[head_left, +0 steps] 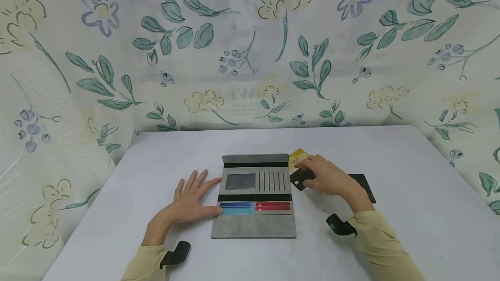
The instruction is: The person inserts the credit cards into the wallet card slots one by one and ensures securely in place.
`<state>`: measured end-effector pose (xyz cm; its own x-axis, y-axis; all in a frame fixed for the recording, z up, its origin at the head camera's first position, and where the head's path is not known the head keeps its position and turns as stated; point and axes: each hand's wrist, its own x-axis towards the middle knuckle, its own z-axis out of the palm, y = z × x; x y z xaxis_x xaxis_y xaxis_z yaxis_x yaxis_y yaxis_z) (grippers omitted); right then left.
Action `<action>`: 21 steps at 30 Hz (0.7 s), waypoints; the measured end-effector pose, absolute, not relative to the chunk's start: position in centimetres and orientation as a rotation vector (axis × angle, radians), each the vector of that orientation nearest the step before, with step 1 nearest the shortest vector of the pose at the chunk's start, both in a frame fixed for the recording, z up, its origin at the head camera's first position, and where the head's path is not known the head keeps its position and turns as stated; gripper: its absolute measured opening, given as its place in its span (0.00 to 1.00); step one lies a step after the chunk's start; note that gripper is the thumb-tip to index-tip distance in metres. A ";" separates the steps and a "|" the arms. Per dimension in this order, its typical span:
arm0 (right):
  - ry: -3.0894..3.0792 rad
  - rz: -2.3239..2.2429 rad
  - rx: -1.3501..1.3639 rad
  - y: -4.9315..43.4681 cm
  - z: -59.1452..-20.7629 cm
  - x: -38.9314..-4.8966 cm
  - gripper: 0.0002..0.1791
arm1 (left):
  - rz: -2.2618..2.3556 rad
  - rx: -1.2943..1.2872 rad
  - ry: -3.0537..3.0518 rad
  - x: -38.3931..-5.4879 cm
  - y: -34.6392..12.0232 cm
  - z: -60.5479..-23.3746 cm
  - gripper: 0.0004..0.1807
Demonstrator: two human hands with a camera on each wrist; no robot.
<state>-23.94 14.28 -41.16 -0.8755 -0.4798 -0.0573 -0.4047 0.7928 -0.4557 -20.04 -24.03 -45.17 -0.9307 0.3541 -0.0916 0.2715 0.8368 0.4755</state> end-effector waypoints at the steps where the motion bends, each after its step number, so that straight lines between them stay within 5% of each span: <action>1: 2.827 -0.640 -0.697 14.3 -41.5 -24.1 0.24 | 0.697 0.486 2.840 -20.0 -24.0 -45.2 0.47; 21: 2.832 -0.661 -0.602 15.7 -44.9 -25.5 0.36 | 0.694 0.487 2.843 -20.0 -24.1 -45.1 0.47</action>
<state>-25.48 15.68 -44.88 -0.9037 -0.4218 -0.0734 -0.3458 0.8202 -0.4558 -19.99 -24.06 -45.08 -0.9313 0.3530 -0.0902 0.2718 0.8380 0.4731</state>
